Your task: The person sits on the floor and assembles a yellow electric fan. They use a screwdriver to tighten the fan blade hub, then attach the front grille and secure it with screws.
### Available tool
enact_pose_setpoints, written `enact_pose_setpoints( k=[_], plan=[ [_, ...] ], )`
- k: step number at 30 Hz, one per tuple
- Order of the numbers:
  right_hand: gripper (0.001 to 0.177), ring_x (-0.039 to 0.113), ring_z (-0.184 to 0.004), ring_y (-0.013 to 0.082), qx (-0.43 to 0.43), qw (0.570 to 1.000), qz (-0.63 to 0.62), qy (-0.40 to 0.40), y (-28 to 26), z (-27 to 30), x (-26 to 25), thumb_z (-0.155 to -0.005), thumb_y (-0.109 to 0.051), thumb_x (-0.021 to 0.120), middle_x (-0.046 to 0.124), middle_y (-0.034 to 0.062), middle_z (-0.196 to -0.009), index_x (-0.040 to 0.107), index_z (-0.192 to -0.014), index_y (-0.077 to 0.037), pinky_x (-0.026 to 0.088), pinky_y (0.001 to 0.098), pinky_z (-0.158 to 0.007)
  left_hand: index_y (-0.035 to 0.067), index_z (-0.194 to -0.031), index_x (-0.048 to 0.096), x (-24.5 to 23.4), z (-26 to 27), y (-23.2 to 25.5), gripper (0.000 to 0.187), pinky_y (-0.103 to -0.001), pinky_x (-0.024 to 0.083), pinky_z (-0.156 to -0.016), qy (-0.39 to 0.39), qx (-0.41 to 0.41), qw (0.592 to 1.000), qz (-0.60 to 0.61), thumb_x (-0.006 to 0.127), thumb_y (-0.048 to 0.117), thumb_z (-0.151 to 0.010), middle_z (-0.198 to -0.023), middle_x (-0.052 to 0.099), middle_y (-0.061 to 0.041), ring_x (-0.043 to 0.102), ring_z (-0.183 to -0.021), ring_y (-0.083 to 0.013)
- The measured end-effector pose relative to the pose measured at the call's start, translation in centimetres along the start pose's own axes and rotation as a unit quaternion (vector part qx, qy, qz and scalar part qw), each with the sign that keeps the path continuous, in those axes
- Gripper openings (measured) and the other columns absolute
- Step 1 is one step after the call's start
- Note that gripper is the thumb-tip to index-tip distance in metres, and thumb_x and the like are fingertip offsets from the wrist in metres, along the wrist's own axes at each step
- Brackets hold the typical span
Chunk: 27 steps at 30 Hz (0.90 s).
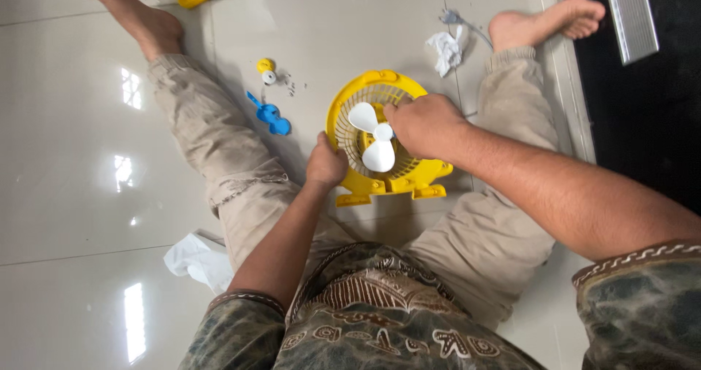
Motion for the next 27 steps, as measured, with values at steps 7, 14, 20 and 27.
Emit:
enact_pose_setpoints(
  k=[7,14,20,27],
  plan=[
    [0.040,0.073,-0.085,0.0291,0.044,0.999,0.022,0.001,0.0,-0.4,-1.0,-0.086,-0.040,0.067,0.071,0.0107,-0.097,0.065,-0.109,-0.008,0.057,0.0444,-0.065,-0.001,-0.136,0.044,-0.2,0.0,0.6,0.054,-0.049,0.049,-0.102,-0.009,-0.028,1.000,0.002,0.057,0.019,-0.088,-0.119,0.067,-0.033,0.064,-0.117,-0.0456],
    [0.036,0.074,-0.091,0.0284,0.034,0.999,-0.012,-0.037,1.2,-0.8,0.4,-0.097,-0.047,0.061,0.073,0.0086,-0.096,0.070,-0.098,-0.012,0.057,0.0454,-0.072,0.001,-0.137,0.045,-0.2,-0.1,0.4,0.052,-0.048,0.049,-0.103,-0.005,-0.026,0.999,0.026,0.053,0.016,-0.088,-0.121,0.067,-0.030,0.063,-0.119,-0.0440],
    [0.019,0.075,-0.081,0.0275,-0.026,0.998,0.037,0.044,1.7,-0.9,0.8,-0.085,-0.021,0.065,0.072,0.0086,-0.092,0.067,-0.101,-0.011,0.058,0.0434,-0.064,-0.001,-0.139,0.043,0.2,-0.5,-0.7,0.057,-0.050,0.047,-0.103,0.017,-0.007,1.000,0.018,0.057,0.017,-0.087,-0.123,0.064,-0.032,0.060,-0.120,-0.0467],
    [0.039,0.074,-0.069,0.0266,-0.014,0.994,0.056,0.088,1.3,0.1,-0.7,-0.068,-0.023,0.072,0.071,0.0103,-0.086,0.066,-0.104,-0.007,0.059,0.0420,-0.054,-0.002,-0.136,0.044,0.5,-0.5,-0.8,0.051,-0.050,0.050,-0.101,0.008,-0.012,1.000,0.018,0.055,0.017,-0.089,-0.119,0.067,-0.032,0.064,-0.115,-0.0462]
  ],
)
Point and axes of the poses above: each hand's wrist, its own z-axis away from the middle knuckle, its own x-axis out of the palm, y = z × x, the point moved 3 cm from there along -z, towards the middle knuckle
